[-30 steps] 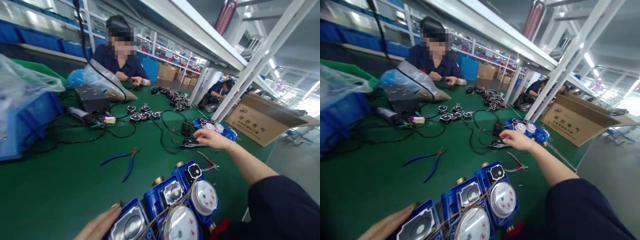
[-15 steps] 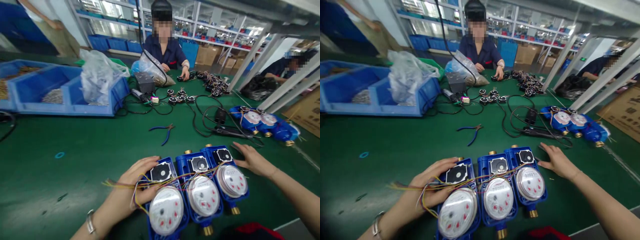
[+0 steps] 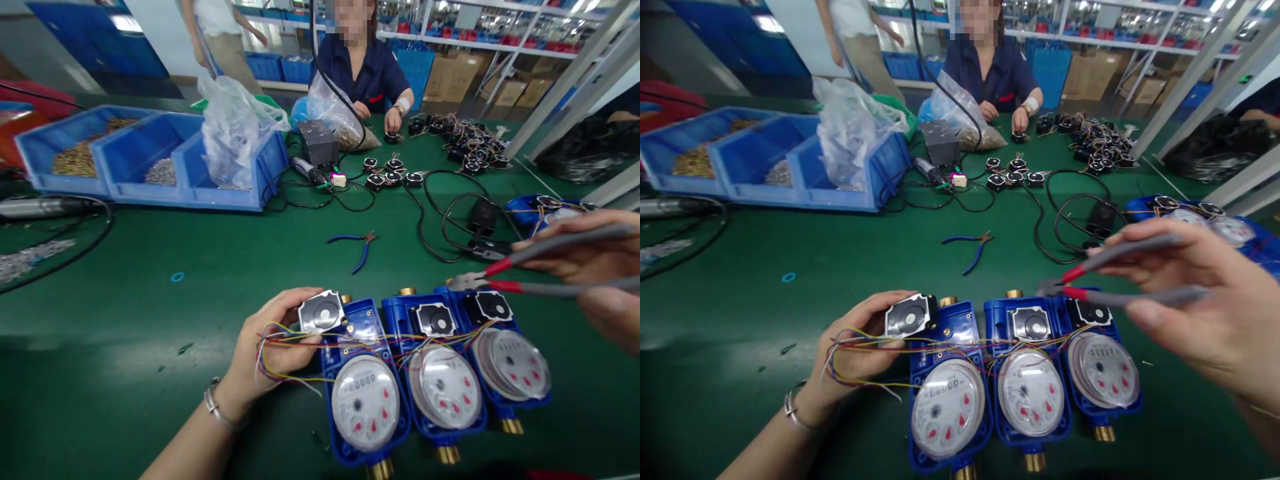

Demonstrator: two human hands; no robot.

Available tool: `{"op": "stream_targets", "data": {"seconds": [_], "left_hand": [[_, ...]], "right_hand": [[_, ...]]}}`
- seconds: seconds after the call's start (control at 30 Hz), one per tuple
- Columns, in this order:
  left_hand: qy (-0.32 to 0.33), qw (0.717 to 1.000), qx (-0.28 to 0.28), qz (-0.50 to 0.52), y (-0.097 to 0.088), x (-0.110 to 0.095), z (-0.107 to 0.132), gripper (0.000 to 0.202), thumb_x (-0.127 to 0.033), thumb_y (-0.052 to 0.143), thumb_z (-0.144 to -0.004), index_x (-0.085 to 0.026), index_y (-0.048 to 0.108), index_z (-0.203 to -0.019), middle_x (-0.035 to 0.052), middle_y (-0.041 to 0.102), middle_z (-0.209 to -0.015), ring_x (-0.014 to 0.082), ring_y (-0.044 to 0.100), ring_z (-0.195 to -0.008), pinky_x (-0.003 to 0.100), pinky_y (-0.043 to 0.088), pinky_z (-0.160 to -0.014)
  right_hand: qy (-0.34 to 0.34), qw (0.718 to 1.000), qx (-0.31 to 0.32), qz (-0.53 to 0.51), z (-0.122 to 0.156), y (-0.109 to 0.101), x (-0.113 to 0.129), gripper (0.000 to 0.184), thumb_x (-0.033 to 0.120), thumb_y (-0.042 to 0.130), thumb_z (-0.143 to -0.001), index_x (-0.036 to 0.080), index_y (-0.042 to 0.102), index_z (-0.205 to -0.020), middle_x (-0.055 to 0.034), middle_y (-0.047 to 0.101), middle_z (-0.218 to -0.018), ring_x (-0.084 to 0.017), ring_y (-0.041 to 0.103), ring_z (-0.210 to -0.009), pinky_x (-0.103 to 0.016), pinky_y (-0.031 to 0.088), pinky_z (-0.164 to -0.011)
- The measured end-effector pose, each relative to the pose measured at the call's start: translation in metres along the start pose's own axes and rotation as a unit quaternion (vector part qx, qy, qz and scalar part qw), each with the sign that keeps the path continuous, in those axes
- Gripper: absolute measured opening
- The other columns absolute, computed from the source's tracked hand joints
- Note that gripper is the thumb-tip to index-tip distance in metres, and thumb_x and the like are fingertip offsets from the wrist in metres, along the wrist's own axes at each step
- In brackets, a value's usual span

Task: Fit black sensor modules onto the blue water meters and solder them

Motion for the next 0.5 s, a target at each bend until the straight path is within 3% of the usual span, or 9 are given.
{"op": "stream_targets", "data": {"seconds": [0.1,0.17,0.23,0.33,0.5], "left_hand": [[0.039,0.999,-0.005,-0.032,-0.003,-0.006,0.006,0.042,-0.028,0.069,-0.075,-0.024,0.054,-0.114,0.0055,0.056,-0.115,0.0246,0.054,-0.105,0.032,0.046,-0.089],[0.052,0.997,-0.004,-0.063,-0.005,-0.008,0.008,0.042,-0.03,0.07,-0.074,-0.024,0.055,-0.113,0.005,0.057,-0.114,0.0241,0.054,-0.105,0.032,0.046,-0.089],[0.057,0.995,0.001,-0.081,-0.008,-0.007,0.01,0.042,-0.031,0.069,-0.074,-0.023,0.055,-0.113,0.006,0.057,-0.113,0.0245,0.055,-0.103,0.034,0.045,-0.09],[0.07,0.993,0.012,-0.095,-0.01,-0.003,0.012,0.043,-0.032,0.067,-0.075,-0.021,0.054,-0.114,0.008,0.058,-0.113,0.0249,0.056,-0.101,0.035,0.047,-0.089],[0.073,0.993,-0.014,-0.089,-0.013,0.002,0.011,0.042,-0.033,0.067,-0.076,-0.023,0.053,-0.113,0.0061,0.058,-0.111,0.0232,0.056,-0.1,0.034,0.047,-0.087]], "right_hand": [[-0.035,0.975,0.147,-0.162,-0.02,0.074,0.028,0.046,0.026,0.066,-0.078,0.023,0.046,-0.12,-0.0088,0.052,-0.119,-0.025,0.056,-0.105,-0.038,0.053,-0.09],[-0.039,0.955,0.225,-0.19,-0.027,0.113,0.032,0.047,0.02,0.066,-0.077,0.022,0.044,-0.119,-0.0072,0.052,-0.118,-0.021,0.056,-0.105,-0.036,0.051,-0.092],[-0.036,0.946,0.269,-0.179,-0.031,0.138,0.03,0.048,0.018,0.067,-0.075,0.021,0.045,-0.117,-0.0056,0.053,-0.114,-0.017,0.058,-0.101,-0.031,0.051,-0.092],[-0.041,0.944,0.294,-0.145,-0.032,0.153,0.027,0.05,0.018,0.07,-0.072,0.021,0.045,-0.115,-0.0044,0.053,-0.111,-0.014,0.058,-0.098,-0.024,0.052,-0.09],[-0.028,0.941,0.297,-0.161,-0.033,0.155,0.028,0.049,0.02,0.069,-0.074,0.02,0.044,-0.116,-0.0056,0.053,-0.111,-0.014,0.059,-0.097,-0.025,0.052,-0.088]]}}
Point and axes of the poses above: each hand's wrist, its own z-axis away from the middle knuckle, its own y-axis out of the palm, x = y × z, the point moved 5 cm from there along -z, towards the middle knuckle
